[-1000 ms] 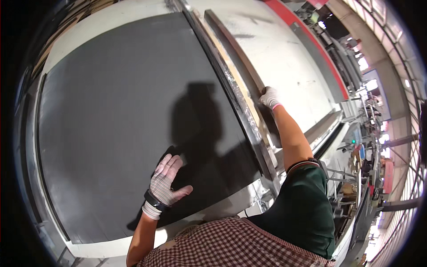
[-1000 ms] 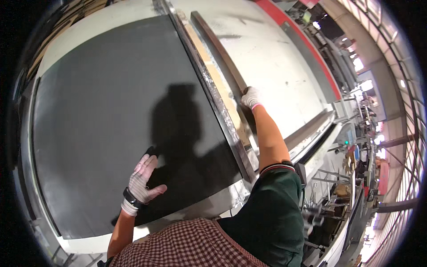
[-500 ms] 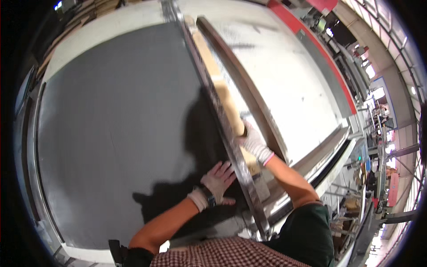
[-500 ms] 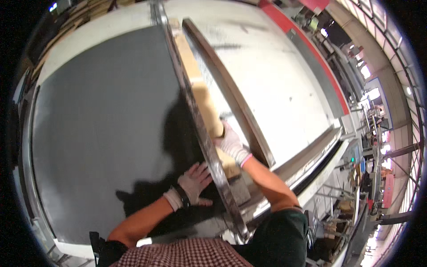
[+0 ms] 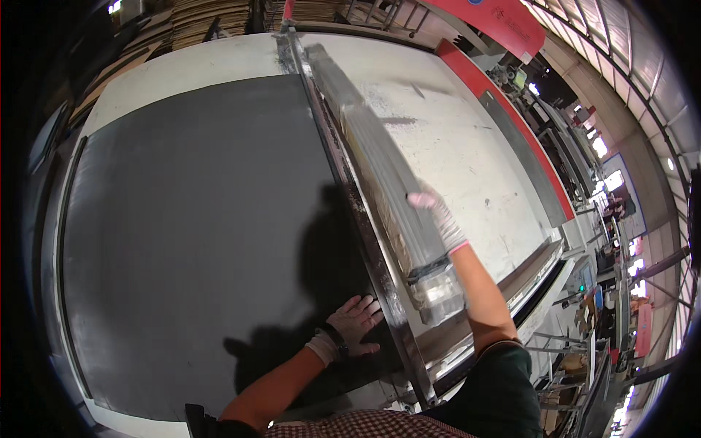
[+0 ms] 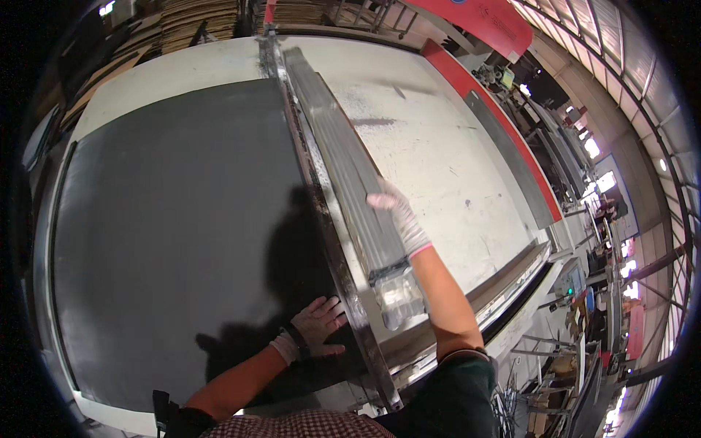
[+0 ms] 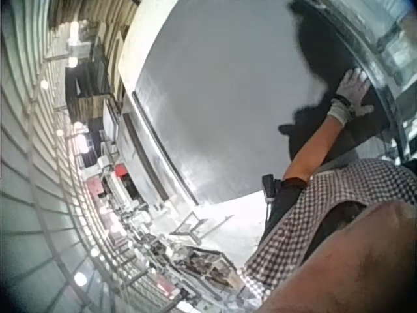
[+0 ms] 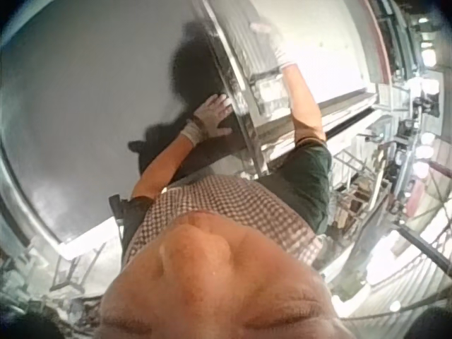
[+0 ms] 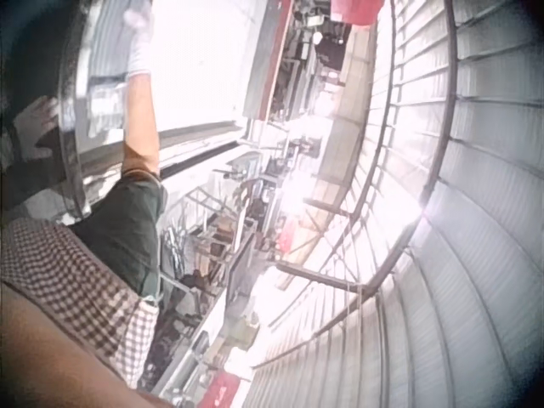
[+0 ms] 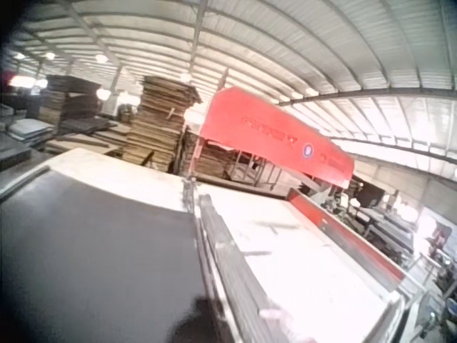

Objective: Assembling and finishing insulation panels by attaching metal borders and trimming materials.

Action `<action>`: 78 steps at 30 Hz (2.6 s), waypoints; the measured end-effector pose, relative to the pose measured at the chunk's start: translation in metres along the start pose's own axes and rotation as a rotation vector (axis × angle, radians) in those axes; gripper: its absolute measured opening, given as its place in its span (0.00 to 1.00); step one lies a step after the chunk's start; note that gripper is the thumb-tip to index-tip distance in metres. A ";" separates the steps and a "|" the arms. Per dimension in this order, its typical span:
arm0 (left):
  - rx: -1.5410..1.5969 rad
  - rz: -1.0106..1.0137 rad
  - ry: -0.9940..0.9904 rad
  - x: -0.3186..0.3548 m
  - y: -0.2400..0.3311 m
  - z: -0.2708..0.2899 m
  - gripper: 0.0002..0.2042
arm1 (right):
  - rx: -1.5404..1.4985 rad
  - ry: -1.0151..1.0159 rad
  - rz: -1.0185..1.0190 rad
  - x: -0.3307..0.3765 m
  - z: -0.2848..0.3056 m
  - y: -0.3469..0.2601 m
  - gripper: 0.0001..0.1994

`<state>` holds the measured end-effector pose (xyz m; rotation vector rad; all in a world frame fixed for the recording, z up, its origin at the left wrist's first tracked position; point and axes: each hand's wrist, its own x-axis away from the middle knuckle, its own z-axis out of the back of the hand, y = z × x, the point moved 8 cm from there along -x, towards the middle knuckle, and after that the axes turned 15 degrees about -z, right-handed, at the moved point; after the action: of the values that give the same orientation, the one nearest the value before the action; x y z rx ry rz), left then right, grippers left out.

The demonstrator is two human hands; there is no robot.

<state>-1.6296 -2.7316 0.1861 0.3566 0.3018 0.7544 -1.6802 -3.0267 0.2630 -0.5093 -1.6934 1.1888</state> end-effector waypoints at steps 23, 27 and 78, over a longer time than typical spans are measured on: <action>0.218 0.046 0.105 -0.004 -0.015 0.012 0.33 | 1.344 1.426 -0.009 -0.020 0.241 -0.061 0.32; 0.258 0.063 0.188 -0.008 -0.016 0.022 0.29 | 0.761 0.199 -0.178 -0.097 0.101 0.045 0.39; -0.807 2.135 1.054 1.131 0.167 0.101 0.51 | 0.571 0.274 -0.281 0.034 -0.247 0.125 0.33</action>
<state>-0.9105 -1.8373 0.1914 -0.7968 0.4919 3.0443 -1.5013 -2.8287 0.1824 -0.0698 -1.0822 1.2576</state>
